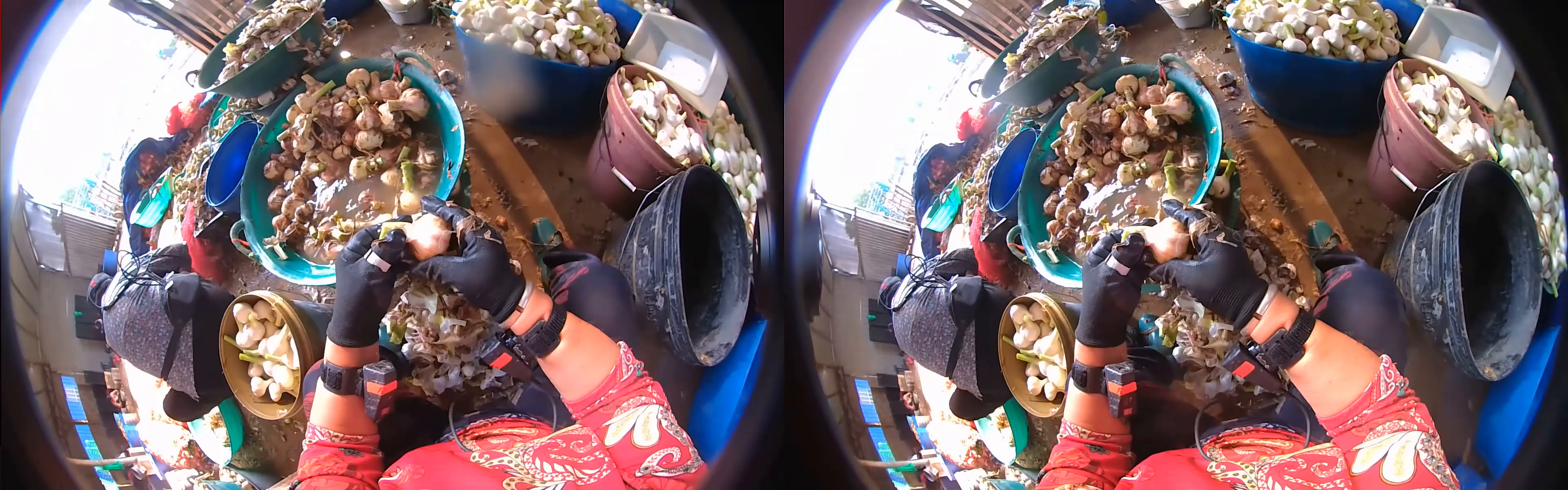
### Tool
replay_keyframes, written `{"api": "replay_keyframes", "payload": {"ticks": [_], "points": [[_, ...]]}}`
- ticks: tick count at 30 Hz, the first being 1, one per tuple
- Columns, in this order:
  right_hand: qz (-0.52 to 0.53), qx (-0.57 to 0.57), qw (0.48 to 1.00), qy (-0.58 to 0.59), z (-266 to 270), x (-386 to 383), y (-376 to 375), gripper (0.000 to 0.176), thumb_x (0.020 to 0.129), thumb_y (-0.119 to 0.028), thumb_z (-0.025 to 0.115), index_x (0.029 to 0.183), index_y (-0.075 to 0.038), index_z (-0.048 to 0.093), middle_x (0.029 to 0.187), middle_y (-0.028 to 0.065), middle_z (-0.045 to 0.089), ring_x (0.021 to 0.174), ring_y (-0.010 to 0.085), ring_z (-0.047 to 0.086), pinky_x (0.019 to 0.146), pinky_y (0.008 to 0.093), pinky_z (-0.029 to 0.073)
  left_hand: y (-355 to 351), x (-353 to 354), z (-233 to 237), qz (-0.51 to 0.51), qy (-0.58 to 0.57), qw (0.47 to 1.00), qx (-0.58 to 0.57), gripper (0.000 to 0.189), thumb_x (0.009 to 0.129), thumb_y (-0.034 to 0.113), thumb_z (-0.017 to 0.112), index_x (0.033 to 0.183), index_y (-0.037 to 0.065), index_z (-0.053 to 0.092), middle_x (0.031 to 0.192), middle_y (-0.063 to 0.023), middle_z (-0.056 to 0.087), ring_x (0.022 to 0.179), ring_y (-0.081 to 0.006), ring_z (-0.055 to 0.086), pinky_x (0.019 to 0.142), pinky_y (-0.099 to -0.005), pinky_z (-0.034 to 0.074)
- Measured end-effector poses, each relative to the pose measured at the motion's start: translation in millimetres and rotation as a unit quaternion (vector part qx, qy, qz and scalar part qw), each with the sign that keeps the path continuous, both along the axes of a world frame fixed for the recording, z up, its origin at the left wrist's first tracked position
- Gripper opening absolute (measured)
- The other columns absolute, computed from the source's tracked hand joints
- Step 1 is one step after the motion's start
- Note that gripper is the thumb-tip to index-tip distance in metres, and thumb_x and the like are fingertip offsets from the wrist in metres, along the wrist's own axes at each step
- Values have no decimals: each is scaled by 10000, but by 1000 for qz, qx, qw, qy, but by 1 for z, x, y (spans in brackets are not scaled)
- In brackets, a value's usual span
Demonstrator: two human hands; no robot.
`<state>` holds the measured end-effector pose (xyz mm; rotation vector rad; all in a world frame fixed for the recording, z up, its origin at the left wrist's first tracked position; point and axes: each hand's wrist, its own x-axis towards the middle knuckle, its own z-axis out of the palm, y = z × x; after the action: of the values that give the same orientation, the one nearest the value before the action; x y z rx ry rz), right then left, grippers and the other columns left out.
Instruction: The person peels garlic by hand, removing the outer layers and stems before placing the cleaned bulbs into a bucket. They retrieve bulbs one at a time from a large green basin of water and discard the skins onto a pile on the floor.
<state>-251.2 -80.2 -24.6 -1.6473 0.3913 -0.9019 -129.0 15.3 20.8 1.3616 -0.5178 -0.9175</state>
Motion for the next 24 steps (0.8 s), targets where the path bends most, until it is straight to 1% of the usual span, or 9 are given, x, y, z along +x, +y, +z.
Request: {"api": "replay_keyframes", "payload": {"ticks": [6, 8, 11, 12, 14, 17, 19, 21, 24], "points": [[124, 291, 945, -80, -2, -1, -6, 582, 775, -20, 697, 1302, -6, 450, 1185, 78, 562, 1029, 136, 561, 860, 301, 489, 7, 8, -5, -18, -46, 999, -11, 172, 812, 46, 610, 969, -21, 632, 834, -48, 647, 746, -136, 618, 694, -269, 506], [215, 504, 835, -54, -6, -8, -18, 566, 727, -46, 754, 1231, 5, 502, 1012, 44, 614, 901, 80, 565, 798, 255, 491, 10, 12, -14, -28, -153, 988, 14, 167, 805, 37, 617, 964, -12, 634, 819, -47, 646, 752, -140, 619, 689, -281, 502], [259, 351, 899, -27, -2, -12, -17, 431, 755, -28, 715, 1153, -9, 549, 974, 33, 613, 862, 70, 560, 757, 252, 492, 10, 14, -23, -38, -329, 943, 40, 174, 743, -8, 622, 915, 18, 630, 769, -75, 627, 745, -207, 624, 664, -332, 485], [318, 547, 769, -92, 3, -13, -14, 368, 748, 6, 685, 1097, -14, 569, 973, 29, 618, 876, 73, 562, 767, 256, 492, 10, 12, -21, -55, -437, 897, 32, 176, 719, -11, 613, 891, 23, 624, 766, -99, 613, 741, -251, 614, 660, -349, 479], [340, 520, 782, -51, -2, -13, -18, 320, 780, -32, 660, 1086, -15, 570, 970, 37, 623, 870, 87, 574, 762, 267, 498, 8, 6, -18, -72, -563, 823, 3, 179, 661, -22, 580, 831, 28, 597, 771, -148, 584, 746, -354, 578, 647, -380, 466], [342, 533, 773, -42, -7, -11, -12, 256, 840, -134, 605, 1069, -23, 577, 941, 47, 629, 829, 121, 590, 716, 280, 495, 10, 11, -23, -57, -569, 820, 18, 261, 681, -68, 547, 921, 9, 613, 830, -124, 629, 735, -266, 622, 679, -319, 491], [300, 615, 721, -111, -6, -8, -7, 280, 894, -259, 543, 1055, -35, 590, 886, 51, 628, 760, 161, 600, 637, 285, 477, 10, 5, -23, -7, -227, 974, 10, 353, 812, -42, 514, 1158, -3, 575, 937, -87, 649, 794, -145, 621, 714, -271, 509], [259, 595, 750, -126, 1, -8, -15, 285, 899, -246, 543, 1066, -17, 573, 860, 43, 613, 754, 142, 589, 671, 278, 480, 17, 7, -10, 8, -24, 1000, -4, 448, 853, 6, 546, 1292, -13, 459, 996, -57, 592, 857, -137, 612, 737, -268, 523], [146, 348, 926, -32, 8, -3, -12, 333, 826, -132, 656, 1112, -3, 543, 938, 70, 638, 812, 131, 612, 756, 268, 488, 19, 4, -11, -21, -22, 999, -39, 424, 841, 12, 575, 1256, -17, 494, 999, -77, 614, 843, -132, 620, 733, -267, 525]]}}
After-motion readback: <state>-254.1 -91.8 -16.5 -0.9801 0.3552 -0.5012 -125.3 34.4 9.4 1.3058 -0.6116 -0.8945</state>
